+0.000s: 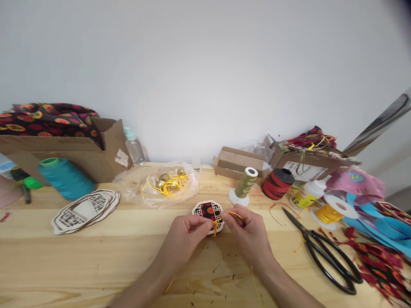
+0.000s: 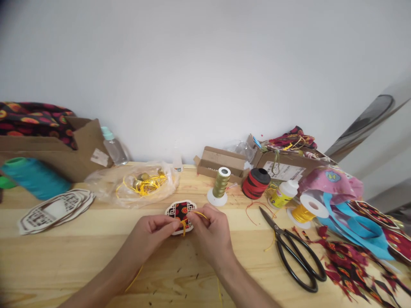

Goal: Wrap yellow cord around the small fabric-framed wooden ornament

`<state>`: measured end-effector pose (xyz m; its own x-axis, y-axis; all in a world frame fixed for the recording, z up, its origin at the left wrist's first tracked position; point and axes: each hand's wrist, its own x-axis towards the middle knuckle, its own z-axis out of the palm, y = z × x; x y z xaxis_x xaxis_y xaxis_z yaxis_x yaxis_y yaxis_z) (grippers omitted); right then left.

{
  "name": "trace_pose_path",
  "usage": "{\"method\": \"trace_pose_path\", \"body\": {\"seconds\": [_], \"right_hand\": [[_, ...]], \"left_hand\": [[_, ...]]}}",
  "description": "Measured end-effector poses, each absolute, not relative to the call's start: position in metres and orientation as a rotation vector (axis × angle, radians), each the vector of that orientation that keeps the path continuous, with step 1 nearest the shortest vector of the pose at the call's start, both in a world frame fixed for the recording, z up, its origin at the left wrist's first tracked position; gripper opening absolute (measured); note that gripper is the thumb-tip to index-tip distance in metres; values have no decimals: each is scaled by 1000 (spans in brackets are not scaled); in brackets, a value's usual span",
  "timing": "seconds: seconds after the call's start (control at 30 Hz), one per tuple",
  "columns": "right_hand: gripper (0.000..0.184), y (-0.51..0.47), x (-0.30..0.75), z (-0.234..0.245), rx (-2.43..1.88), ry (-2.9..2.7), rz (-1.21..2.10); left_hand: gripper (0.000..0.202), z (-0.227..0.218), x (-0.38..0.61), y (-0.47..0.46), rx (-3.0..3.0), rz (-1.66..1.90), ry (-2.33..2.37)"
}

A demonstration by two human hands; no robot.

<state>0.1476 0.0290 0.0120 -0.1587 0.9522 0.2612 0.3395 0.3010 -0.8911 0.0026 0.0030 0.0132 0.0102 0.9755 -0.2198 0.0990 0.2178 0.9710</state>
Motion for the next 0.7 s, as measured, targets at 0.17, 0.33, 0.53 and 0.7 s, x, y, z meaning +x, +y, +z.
{"method": "trace_pose_path", "body": {"seconds": [0.17, 0.33, 0.53, 0.7], "right_hand": [[18, 30, 148, 10, -1167, -1720, 884], [16, 29, 146, 11, -1125, -1725, 892], [16, 30, 146, 8, -1123, -1777, 856], [20, 30, 145, 9, -1166, -1717, 811]], "left_hand": [[22, 9, 2, 2, 1111, 1058, 1309], [21, 5, 3, 2, 1173, 1021, 1325], [19, 4, 5, 2, 1219, 977, 1314], [20, 8, 8, 0, 1201, 978, 1298]]}}
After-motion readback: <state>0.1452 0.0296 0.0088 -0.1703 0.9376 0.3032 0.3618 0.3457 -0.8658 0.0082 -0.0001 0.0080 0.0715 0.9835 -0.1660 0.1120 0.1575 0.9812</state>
